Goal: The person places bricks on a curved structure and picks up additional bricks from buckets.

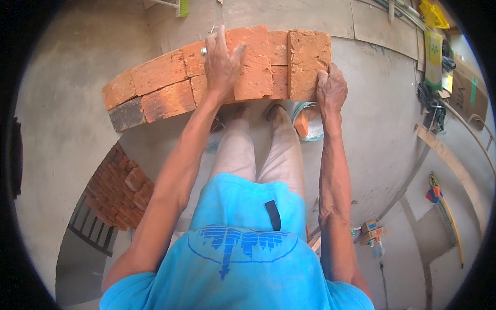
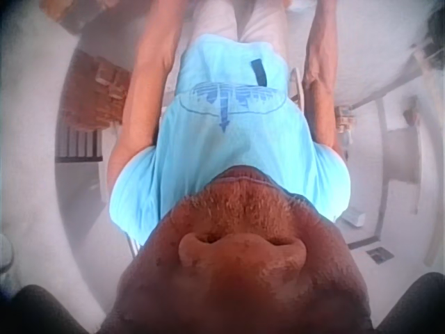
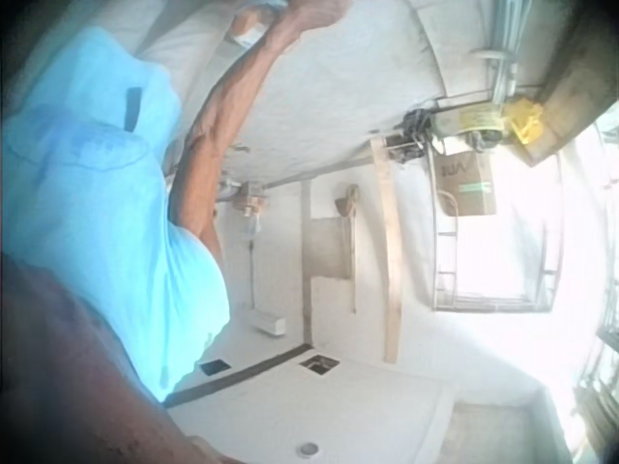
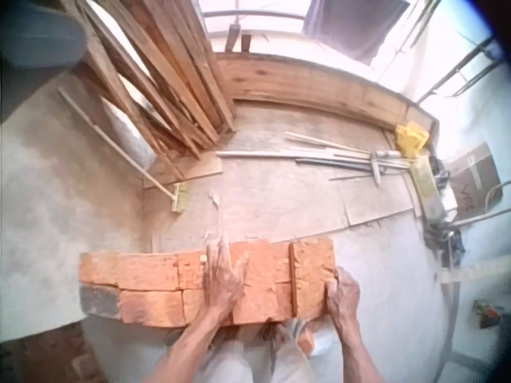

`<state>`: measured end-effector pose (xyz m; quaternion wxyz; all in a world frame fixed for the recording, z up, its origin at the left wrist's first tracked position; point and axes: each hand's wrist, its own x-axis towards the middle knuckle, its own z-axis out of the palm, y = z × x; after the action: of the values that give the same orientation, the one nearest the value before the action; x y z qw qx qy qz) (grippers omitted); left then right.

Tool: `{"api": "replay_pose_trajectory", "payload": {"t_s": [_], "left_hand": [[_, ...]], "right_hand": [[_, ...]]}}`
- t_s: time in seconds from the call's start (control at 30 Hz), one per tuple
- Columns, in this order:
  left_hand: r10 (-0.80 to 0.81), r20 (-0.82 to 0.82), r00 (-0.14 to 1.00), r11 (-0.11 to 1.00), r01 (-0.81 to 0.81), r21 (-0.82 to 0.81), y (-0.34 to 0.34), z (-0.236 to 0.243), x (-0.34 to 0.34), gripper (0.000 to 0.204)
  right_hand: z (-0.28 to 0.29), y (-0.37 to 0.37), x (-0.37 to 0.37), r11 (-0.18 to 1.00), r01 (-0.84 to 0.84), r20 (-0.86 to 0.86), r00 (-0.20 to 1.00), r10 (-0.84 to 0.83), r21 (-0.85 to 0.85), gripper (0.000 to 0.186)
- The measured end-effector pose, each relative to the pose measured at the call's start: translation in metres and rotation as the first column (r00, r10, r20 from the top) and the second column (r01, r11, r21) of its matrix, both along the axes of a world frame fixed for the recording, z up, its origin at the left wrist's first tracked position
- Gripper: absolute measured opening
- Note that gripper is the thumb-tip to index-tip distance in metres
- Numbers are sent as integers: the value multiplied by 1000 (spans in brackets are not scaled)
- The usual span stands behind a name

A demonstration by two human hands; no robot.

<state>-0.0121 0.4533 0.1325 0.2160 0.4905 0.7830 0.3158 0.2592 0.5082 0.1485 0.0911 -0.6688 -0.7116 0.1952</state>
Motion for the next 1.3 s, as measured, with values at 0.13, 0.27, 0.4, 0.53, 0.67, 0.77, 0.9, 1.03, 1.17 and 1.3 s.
{"api": "replay_pose_trajectory", "payload": {"t_s": [0.13, 0.27, 0.4, 0.53, 0.67, 0.77, 0.9, 1.03, 1.17, 1.3], "left_hand": [[-117, -195, 974, 991, 128, 45, 22, -13, -8, 55], [-133, -99, 986, 991, 135, 16, 21, -15, -7, 49], [-123, -87, 989, 992, 124, 4, 17, -10, -1, 49], [-102, -42, 994, 995, 101, -21, 11, -10, 0, 46], [-132, -72, 989, 991, 131, -21, 8, -13, -3, 45], [-129, -136, 982, 989, 138, 52, 7, -22, -4, 41], [-132, -129, 983, 990, 138, 37, 8, -22, -5, 39], [-114, -90, 989, 992, 119, 48, 11, -18, -2, 40], [-101, 3, 995, 995, 101, 23, 12, -13, -1, 41], [-134, 45, 990, 990, 133, 39, 20, -5, 0, 40]], "right_hand": [[-4, 5, -1, 999, 44, -65, 997, -42, 31, 20], [-8, 4, 1, 996, 66, -85, 995, -61, 57, 18], [-7, 5, -4, 998, 22, -32, 999, -20, 59, 17], [-5, -1, -21, 992, -12, -60, 998, 20, 129, 15], [-10, -3, -39, 991, -51, -17, 998, 53, 125, 24], [-3, 0, -40, 998, -58, 1, 998, 58, 17, 27], [-3, -6, -35, 998, -61, -13, 998, 61, 14, 30], [-9, -12, -35, 976, -35, -118, 991, 61, 215, 10], [-3, -14, -36, 983, -6, -146, 989, 33, 185, 18], [6, -21, -37, 998, 42, -70, 997, -40, 40, 37]]}}
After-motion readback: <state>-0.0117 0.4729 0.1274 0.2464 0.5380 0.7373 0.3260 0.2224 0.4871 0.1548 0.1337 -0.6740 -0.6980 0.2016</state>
